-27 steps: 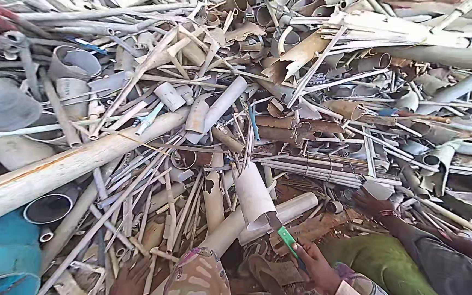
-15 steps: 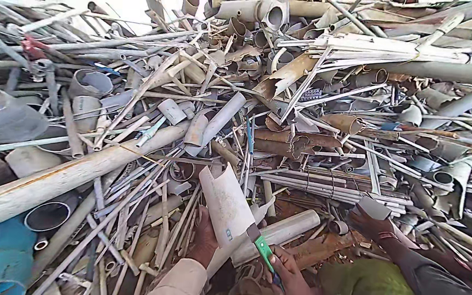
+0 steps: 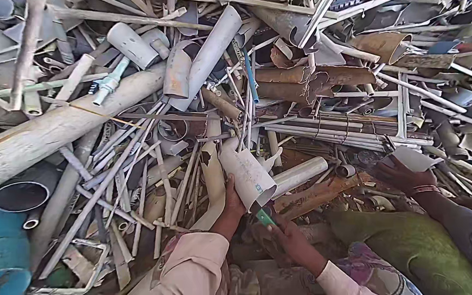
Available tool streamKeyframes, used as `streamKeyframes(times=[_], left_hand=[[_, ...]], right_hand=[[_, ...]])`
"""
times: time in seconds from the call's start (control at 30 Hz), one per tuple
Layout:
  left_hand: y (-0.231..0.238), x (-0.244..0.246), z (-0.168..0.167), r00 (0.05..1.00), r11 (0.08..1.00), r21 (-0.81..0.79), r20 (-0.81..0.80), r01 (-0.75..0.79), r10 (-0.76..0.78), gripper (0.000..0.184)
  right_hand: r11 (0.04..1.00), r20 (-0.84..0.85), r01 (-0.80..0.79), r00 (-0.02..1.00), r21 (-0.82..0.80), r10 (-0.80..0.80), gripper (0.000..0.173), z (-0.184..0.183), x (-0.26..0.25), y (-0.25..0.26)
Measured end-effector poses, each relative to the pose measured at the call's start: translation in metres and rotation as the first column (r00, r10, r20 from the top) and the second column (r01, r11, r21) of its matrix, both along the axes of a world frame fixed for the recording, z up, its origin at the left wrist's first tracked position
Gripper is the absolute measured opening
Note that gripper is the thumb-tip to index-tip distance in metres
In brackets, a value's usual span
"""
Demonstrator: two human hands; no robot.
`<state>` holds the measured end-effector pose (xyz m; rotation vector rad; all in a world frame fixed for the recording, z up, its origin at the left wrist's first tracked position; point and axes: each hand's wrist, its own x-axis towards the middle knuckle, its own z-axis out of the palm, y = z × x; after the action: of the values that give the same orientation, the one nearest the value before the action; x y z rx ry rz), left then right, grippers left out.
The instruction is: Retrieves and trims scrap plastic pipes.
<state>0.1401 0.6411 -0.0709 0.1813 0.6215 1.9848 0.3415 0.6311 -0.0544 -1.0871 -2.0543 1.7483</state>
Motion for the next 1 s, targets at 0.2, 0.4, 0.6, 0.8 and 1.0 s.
streamKeyframes(times=[0.2, 0.4, 0.6, 0.8, 1.0], left_hand=[[0.009, -0.028, 0.002, 0.988, 0.981, -0.158, 0.085, -0.115, 0.129, 0.063], [-0.005, -0.034, -0.001, 0.975, 0.993, -0.086, 0.2, -0.083, 0.099, 0.078], [-0.024, -0.03, 0.001, 0.981, 0.984, -0.152, 0.157, -0.091, 0.115, 0.071], [-0.017, -0.045, 0.001, 0.974, 0.91, -0.357, 0.003, -0.212, 0.228, 0.055], [-0.001, -0.052, 0.002, 0.975, 0.866, -0.449, -0.099, -0.221, 0.197, 0.054]], right_hand=[[0.854, 0.554, -0.219, 0.828, 0.471, -0.093, 0.04, 0.051, -0.001, -0.01], [0.542, 0.401, -0.119, 0.805, 0.832, -0.438, 0.031, 0.072, 0.018, -0.051], [0.507, 0.581, -0.38, 0.745, 0.774, -0.327, 0.043, 0.103, 0.009, -0.061], [0.707, 0.653, -0.386, 0.744, 0.593, -0.142, 0.036, 0.094, -0.006, -0.038], [0.391, 0.336, -0.195, 0.881, 0.899, -0.333, 0.032, 0.046, -0.002, -0.021]])
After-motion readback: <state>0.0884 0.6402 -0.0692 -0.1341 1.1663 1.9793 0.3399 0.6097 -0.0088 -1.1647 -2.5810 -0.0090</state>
